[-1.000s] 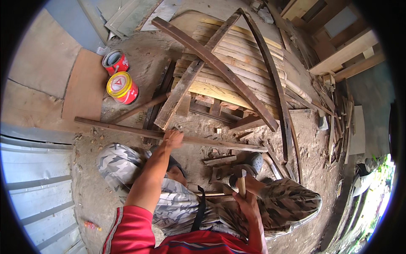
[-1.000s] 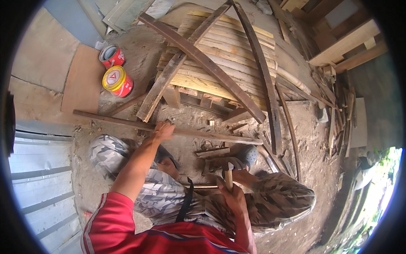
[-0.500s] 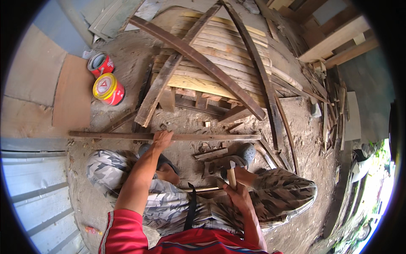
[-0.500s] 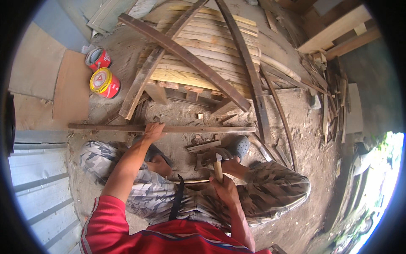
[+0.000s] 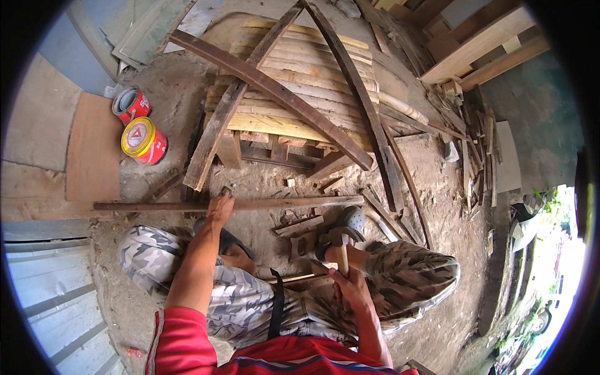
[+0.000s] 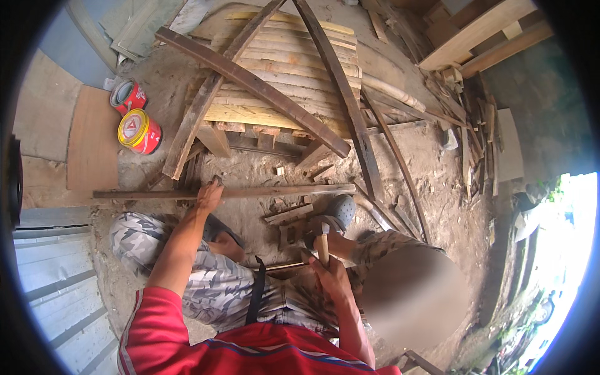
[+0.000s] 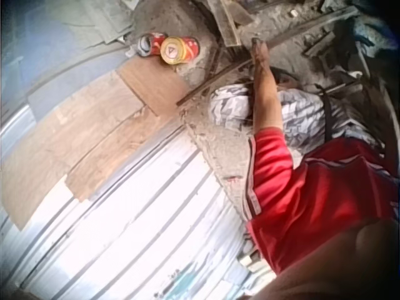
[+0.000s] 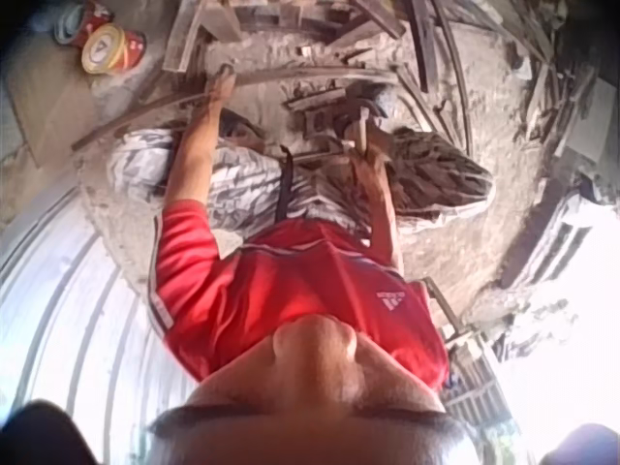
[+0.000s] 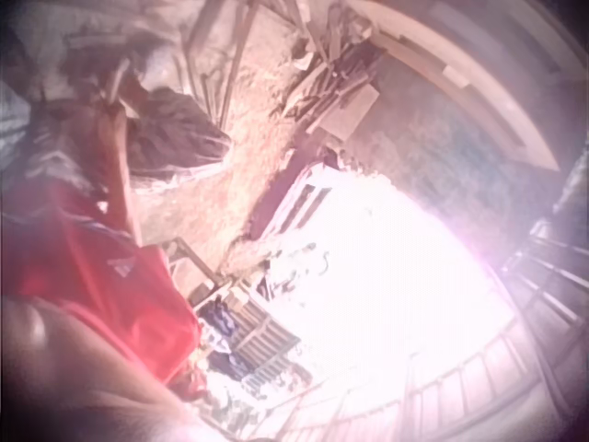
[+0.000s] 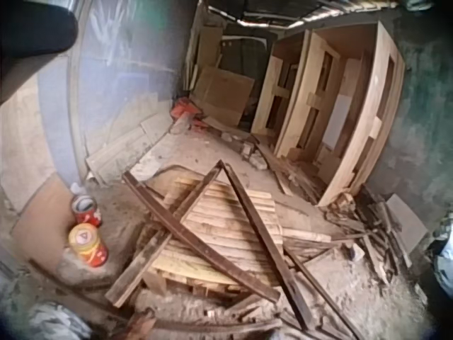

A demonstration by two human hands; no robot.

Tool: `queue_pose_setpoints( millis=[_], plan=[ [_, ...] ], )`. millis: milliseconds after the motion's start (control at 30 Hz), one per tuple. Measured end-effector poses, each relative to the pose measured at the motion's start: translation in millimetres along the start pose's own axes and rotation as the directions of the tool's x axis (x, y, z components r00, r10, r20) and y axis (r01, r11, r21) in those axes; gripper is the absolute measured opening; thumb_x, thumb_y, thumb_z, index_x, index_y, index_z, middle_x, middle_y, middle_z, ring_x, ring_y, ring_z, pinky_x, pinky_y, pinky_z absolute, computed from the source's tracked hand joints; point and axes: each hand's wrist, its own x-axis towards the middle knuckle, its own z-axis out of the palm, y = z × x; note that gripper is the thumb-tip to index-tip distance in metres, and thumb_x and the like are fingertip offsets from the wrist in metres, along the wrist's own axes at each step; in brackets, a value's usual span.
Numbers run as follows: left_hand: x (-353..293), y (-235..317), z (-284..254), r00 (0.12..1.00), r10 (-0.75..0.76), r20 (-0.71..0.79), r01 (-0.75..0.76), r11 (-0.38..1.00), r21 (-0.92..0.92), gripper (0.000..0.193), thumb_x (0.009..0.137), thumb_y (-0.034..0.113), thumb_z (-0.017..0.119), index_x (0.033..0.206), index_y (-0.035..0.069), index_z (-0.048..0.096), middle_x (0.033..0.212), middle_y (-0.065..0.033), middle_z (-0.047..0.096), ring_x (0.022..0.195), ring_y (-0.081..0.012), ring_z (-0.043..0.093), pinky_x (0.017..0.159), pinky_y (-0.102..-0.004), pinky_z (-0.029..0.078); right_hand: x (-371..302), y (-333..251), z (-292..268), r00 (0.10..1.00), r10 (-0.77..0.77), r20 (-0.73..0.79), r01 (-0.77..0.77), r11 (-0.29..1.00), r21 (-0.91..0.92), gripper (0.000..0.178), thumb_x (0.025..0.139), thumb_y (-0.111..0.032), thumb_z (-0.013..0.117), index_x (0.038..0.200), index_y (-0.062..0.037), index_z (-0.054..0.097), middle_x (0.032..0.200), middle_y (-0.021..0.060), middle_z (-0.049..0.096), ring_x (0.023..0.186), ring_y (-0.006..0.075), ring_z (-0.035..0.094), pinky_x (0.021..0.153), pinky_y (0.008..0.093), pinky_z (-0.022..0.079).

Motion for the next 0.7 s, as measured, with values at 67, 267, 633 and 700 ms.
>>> queue_pose_setpoints(
  millis=[67,267,633,700],
  plan=[
    [2,8,-5,1.0,0.009,0.002,-0.009,1.0,-0.028,0.046,0.079,0.03,0.077,0.116,0.007,0.062,0.125,-0.0148,0.057,0.114,-0.0285,0.059,0.093,-0.0391,0.051,-3,-5,0,0.999,0.012,-0.033,-0.015,0.997,-0.074,0.029,0.093,-0.027,0.065,0.08,-0.0033,0.055,0.056,0.0008,0.051,0.042,0.0099,0.047,0.041,0.0287,0.038],
    [21,-3,20,0.999,0.021,0.037,-0.021,1.0,-0.005,0.04,0.079,0.029,0.075,0.111,0.007,0.065,0.128,-0.013,0.056,0.112,-0.0271,0.061,0.089,-0.0378,0.054,-4,-21,-9,0.998,0.037,0.042,-0.029,0.983,-0.18,0.035,0.093,-0.033,0.065,0.075,-0.0044,0.055,0.055,0.0006,0.051,0.044,0.0103,0.049,0.042,0.0286,0.037],
    [12,14,6,0.993,-0.001,-0.116,0.002,1.0,0.009,0.063,0.084,0.06,0.064,0.112,0.004,0.066,0.128,-0.0144,0.056,0.122,-0.0289,0.053,0.092,-0.0404,0.051,48,-56,6,0.999,0.016,0.03,-0.002,0.908,-0.42,0.045,0.09,-0.041,0.063,0.086,0.0042,0.058,0.059,0.0096,0.058,0.049,0.02,0.057,0.051,0.0368,0.044],
    [9,6,-6,1.0,-0.014,0.016,0.015,0.995,-0.102,0.067,0.081,0.059,0.066,0.116,0.002,0.063,0.123,-0.0151,0.059,0.118,-0.03,0.056,0.094,-0.0428,0.05,58,-57,13,1.0,-0.007,0.02,0.015,0.903,-0.43,0.047,0.09,-0.042,0.062,0.088,0.0054,0.058,0.062,0.0128,0.06,0.051,0.023,0.059,0.053,0.0382,0.045]
  ],
)
